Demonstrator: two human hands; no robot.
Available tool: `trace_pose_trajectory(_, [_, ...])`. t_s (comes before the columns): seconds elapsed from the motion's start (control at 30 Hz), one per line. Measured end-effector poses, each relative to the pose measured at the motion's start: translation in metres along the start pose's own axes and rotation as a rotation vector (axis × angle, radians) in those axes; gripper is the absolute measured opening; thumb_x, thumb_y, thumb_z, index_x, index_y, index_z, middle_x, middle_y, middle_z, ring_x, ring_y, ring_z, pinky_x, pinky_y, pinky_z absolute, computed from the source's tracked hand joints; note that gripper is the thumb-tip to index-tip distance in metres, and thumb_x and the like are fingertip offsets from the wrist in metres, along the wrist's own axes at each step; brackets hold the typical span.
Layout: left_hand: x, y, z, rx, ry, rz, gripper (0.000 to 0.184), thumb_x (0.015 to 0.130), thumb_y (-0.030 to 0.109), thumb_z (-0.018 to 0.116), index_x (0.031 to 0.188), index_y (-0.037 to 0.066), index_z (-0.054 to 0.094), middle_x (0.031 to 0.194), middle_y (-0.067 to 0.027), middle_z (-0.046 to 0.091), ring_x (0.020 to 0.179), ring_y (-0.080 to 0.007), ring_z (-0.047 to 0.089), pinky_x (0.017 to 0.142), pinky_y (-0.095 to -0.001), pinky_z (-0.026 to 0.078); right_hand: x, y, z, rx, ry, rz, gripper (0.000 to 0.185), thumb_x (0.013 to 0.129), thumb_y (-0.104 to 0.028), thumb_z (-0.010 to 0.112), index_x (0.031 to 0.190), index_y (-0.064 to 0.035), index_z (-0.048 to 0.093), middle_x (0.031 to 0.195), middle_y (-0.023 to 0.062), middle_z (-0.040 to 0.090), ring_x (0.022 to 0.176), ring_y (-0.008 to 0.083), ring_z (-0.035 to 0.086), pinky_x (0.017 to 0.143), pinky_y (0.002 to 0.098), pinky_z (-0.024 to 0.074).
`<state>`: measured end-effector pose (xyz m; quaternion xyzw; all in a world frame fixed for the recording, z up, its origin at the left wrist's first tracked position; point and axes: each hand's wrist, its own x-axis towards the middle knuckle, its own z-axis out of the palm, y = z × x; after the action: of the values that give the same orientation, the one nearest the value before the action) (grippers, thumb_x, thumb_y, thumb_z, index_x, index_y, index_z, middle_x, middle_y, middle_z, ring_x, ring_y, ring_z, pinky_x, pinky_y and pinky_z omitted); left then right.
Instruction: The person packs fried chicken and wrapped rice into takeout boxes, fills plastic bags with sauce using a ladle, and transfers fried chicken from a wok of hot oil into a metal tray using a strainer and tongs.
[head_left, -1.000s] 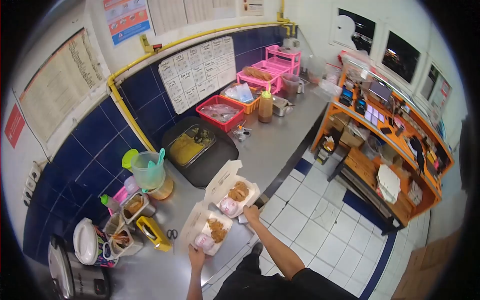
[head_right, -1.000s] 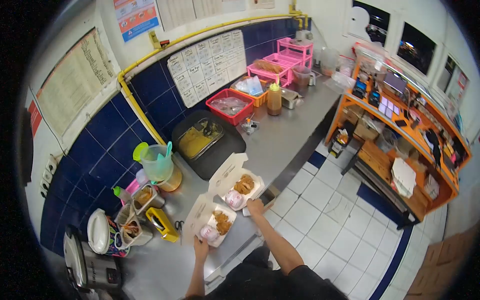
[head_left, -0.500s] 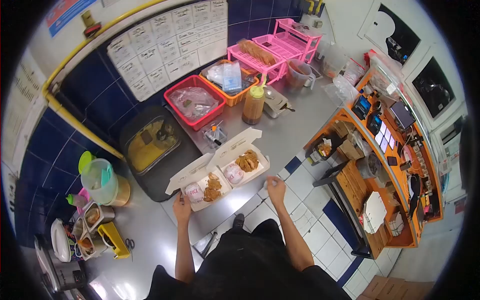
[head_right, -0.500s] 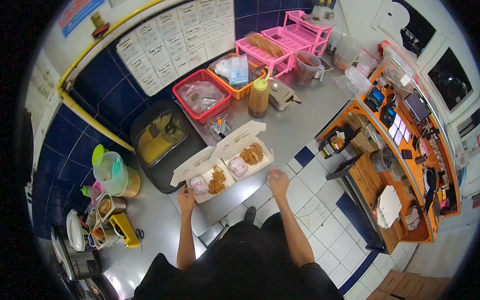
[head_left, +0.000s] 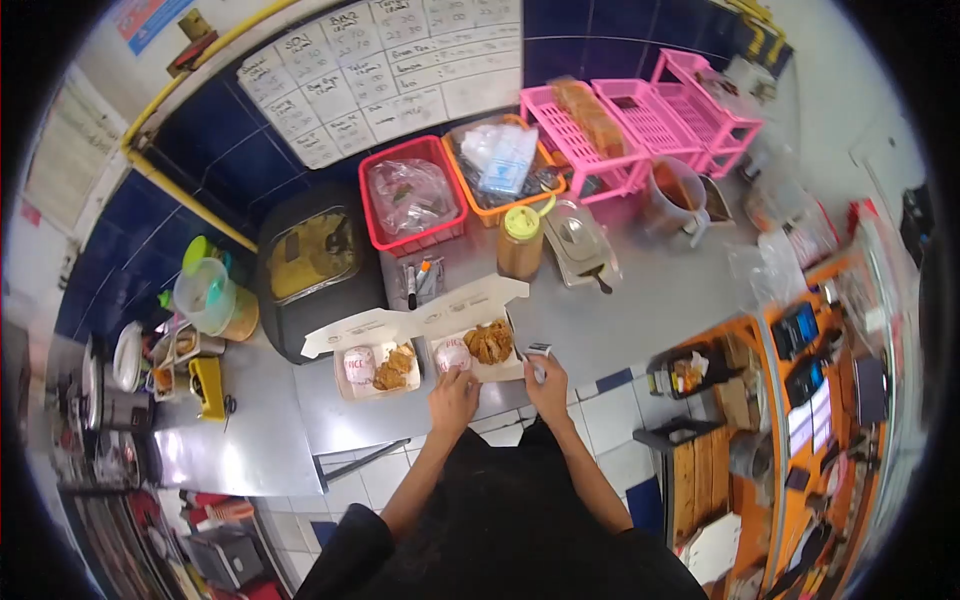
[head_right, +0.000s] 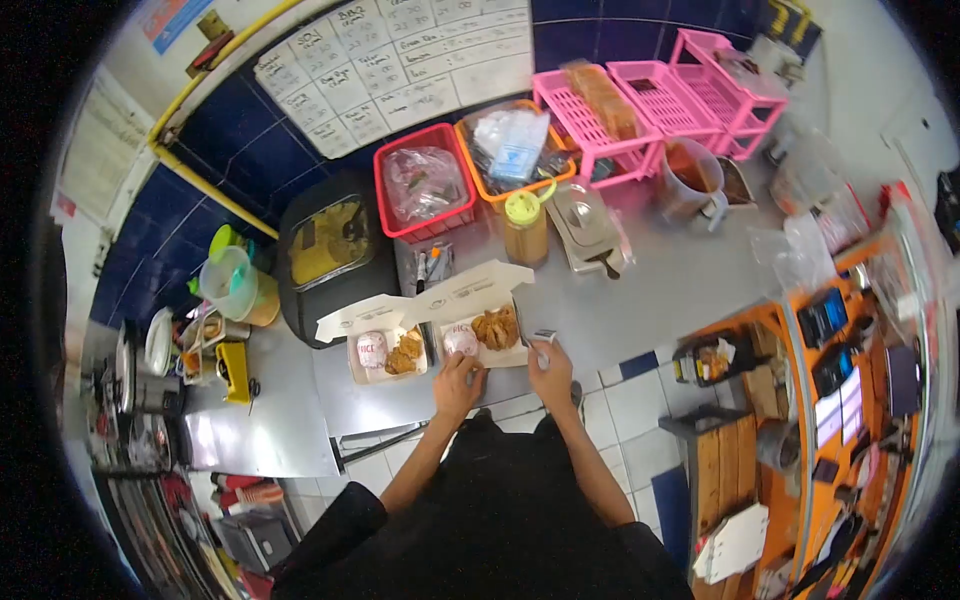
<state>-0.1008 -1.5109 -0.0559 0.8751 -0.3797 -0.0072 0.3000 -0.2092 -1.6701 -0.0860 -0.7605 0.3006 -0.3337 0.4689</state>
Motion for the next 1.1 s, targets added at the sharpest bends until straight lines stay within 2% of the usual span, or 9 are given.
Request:
trace_pose_trajectory(0.33, [-0.007,0.016,0.016,-0.081,0.095,-0.195,0.009,0.077,0.009,0.069,0.084,0.009,0.065,0.086,-0.0097,0.057,0.086,-0.0306,0.059,0.073,-0.0407,0.049,0.062,0.03,0.013,-0.107,-0.31,0.177,0.026,0.081,-0.028,0.071,0.088,-0.0025,0.072,0.082,0.0175,0.069,0.082,0.0331,0.066,0.075,0.0378,0.0505])
trace_pose_trajectory(0.43, [-0.003,0.016,0.014,-0.052,0.106,-0.179,0.008,0.077,0.009,0.069,0.084,0.009,0.065,0.088,-0.0088,0.058,0.087,-0.0304,0.059,0.074,-0.0403,0.05,0.064,0.023,0.009,0.0,-0.255,0.219,0.024,0.084,-0.025,0.068,0.084,-0.0011,0.071,0.08,0.0156,0.069,0.079,0.0278,0.066,0.076,0.0349,0.0499])
trace_pose_trajectory(0.53, [0.005,0.002,0.013,-0.046,0.145,-0.155,0.006,0.078,0.008,0.068,0.083,0.009,0.064,0.086,-0.0084,0.058,0.086,-0.03,0.059,0.073,-0.0399,0.049,0.042,0.024,-0.015,0.114,-0.217,0.259,0.017,0.086,-0.015,0.065,0.094,0.0001,0.067,0.09,0.0154,0.067,0.085,0.022,0.064,0.08,0.0323,0.0487])
trace_pose_trajectory(0.6, [0.01,-0.005,0.01,-0.057,0.144,-0.142,0.006,0.078,0.008,0.068,0.082,0.009,0.064,0.085,-0.0083,0.058,0.086,-0.0299,0.059,0.072,-0.0401,0.049,0.02,0.021,-0.027,0.59,-0.379,0.522,0.022,0.086,-0.001,0.062,0.108,0.0005,0.059,0.104,0.0147,0.063,0.092,0.0171,0.059,0.082,0.0298,0.0471])
trace_pose_trajectory(0.63, [0.013,-0.006,0.007,-0.056,0.142,-0.115,0.006,0.078,0.008,0.067,0.082,0.009,0.063,0.084,-0.0083,0.059,0.085,-0.0299,0.059,0.072,-0.0403,0.049,0.01,0.025,-0.026,0.572,-0.372,0.537,0.022,0.086,-0.001,0.062,0.108,0.0005,0.059,0.104,0.0147,0.063,0.092,0.0171,0.059,0.082,0.0298,0.0471])
trace_pose_trajectory(0.77, [0.022,-0.005,-0.006,-0.099,0.087,-0.139,0.008,0.079,0.008,0.067,0.085,0.01,0.063,0.084,-0.0074,0.06,0.084,-0.0293,0.059,0.071,-0.0401,0.049,-0.007,0.021,0.004,-0.184,-0.345,-0.053,0.04,0.07,0.0,0.075,0.101,-0.004,0.052,0.095,0.0149,0.056,0.092,0.0342,0.059,0.077,0.0392,0.0497])
trace_pose_trajectory(0.9, [0.023,-0.008,-0.013,-0.157,0.072,-0.164,0.008,0.078,0.008,0.068,0.085,0.01,0.063,0.084,-0.0069,0.06,0.084,-0.029,0.059,0.071,-0.0399,0.049,-0.012,0.013,0.03,-0.354,-0.299,-0.06,0.03,0.073,-0.008,0.073,0.096,-0.0055,0.055,0.092,0.0132,0.053,0.092,0.0336,0.056,0.076,0.0425,0.0447])
trace_pose_trajectory(0.97, [0.022,-0.013,-0.011,-0.182,0.066,-0.167,0.009,0.078,0.009,0.068,0.086,0.009,0.063,0.084,-0.0066,0.06,0.084,-0.0283,0.06,0.071,-0.04,0.049,-0.017,0.023,0.045,-0.55,-0.283,-0.266,0.023,0.076,-0.014,0.071,0.094,-0.0074,0.058,0.09,0.0106,0.054,0.089,0.0296,0.055,0.076,0.0422,0.0398])
trace_pose_trajectory(1.1, [0.013,-0.013,-0.013,-0.218,0.05,-0.154,0.011,0.079,0.01,0.067,0.09,0.01,0.064,0.086,-0.0077,0.06,0.086,-0.0284,0.062,0.069,-0.0404,0.05,-0.023,0.012,0.051,-0.543,-0.318,-0.228,0.015,0.079,-0.013,0.068,0.091,-0.0077,0.062,0.091,0.0095,0.058,0.091,0.0278,0.054,0.08,0.041,0.0372])
